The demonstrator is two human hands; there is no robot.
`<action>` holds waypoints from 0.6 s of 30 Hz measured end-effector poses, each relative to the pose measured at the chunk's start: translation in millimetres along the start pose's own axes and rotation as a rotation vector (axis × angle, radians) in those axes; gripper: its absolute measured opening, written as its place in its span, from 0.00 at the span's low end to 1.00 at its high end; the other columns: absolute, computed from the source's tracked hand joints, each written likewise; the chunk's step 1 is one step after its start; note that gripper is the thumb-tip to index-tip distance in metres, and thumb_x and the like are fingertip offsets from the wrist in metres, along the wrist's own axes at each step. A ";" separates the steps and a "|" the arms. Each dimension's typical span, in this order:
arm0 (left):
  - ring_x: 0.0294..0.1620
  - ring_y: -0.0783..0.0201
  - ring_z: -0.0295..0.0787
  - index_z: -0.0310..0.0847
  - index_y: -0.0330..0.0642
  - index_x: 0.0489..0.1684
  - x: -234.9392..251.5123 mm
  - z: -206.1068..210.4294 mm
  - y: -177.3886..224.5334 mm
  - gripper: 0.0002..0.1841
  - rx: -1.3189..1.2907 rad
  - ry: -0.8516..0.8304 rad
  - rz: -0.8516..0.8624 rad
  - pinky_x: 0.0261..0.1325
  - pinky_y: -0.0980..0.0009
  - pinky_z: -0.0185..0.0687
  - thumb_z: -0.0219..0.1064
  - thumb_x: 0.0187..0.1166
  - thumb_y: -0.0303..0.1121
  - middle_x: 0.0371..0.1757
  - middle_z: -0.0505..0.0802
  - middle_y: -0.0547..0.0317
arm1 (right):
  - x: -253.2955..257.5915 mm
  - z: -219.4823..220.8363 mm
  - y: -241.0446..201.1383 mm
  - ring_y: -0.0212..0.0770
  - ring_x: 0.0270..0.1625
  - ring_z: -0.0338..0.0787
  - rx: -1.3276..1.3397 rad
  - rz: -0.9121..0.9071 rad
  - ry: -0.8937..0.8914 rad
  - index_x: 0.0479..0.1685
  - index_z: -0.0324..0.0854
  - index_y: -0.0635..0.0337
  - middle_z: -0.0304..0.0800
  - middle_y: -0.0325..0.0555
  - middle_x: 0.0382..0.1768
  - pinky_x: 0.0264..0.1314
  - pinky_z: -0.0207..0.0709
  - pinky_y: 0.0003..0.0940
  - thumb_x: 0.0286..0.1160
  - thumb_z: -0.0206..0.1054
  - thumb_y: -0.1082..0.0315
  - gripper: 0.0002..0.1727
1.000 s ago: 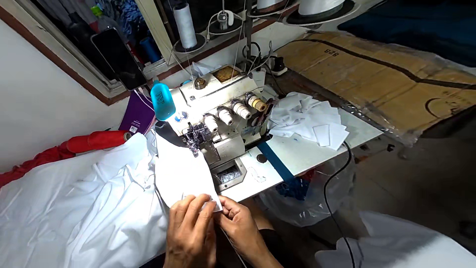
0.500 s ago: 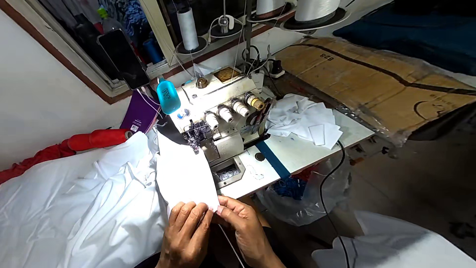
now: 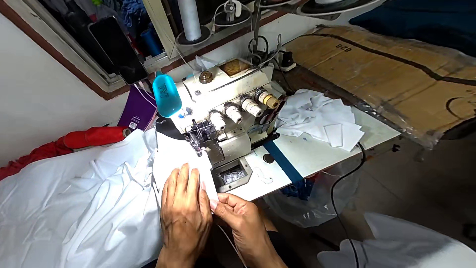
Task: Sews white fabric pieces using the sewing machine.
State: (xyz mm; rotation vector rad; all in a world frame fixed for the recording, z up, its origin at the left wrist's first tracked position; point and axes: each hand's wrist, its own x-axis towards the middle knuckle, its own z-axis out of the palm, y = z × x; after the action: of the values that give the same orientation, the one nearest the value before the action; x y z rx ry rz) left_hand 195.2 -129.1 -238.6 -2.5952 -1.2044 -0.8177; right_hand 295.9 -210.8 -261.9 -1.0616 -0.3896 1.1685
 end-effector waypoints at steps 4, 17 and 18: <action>0.71 0.43 0.86 0.92 0.41 0.60 15.7 7.9 -3.1 0.23 0.017 -0.021 -0.059 0.74 0.48 0.78 0.50 0.83 0.39 0.69 0.91 0.49 | 21.4 9.2 -5.9 0.29 0.28 0.88 0.010 -0.023 0.023 0.40 0.90 0.67 0.92 0.42 0.27 0.32 0.83 0.23 0.75 0.67 0.75 0.06; 0.89 0.37 0.62 0.75 0.48 0.82 76.1 25.2 -10.0 0.27 0.103 -0.292 -0.389 0.85 0.38 0.57 0.44 0.89 0.43 0.88 0.72 0.47 | 72.9 32.0 -20.0 0.30 0.08 0.80 -0.140 -0.083 0.228 0.06 0.69 0.55 0.81 0.40 0.07 0.09 0.73 0.23 0.74 0.69 0.75 0.25; 0.89 0.35 0.60 0.72 0.50 0.85 79.9 23.5 -8.7 0.27 0.111 -0.327 -0.427 0.84 0.38 0.59 0.44 0.89 0.44 0.90 0.69 0.47 | 72.6 31.7 -18.4 0.31 0.09 0.81 -0.149 -0.103 0.233 0.07 0.69 0.55 0.81 0.40 0.07 0.10 0.74 0.24 0.75 0.68 0.74 0.24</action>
State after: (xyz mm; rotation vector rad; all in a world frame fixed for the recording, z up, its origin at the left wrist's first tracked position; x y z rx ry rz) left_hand 240.2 -62.4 -215.5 -2.4782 -1.8795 -0.3709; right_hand 311.5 -131.9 -249.6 -1.2777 -0.3477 0.9232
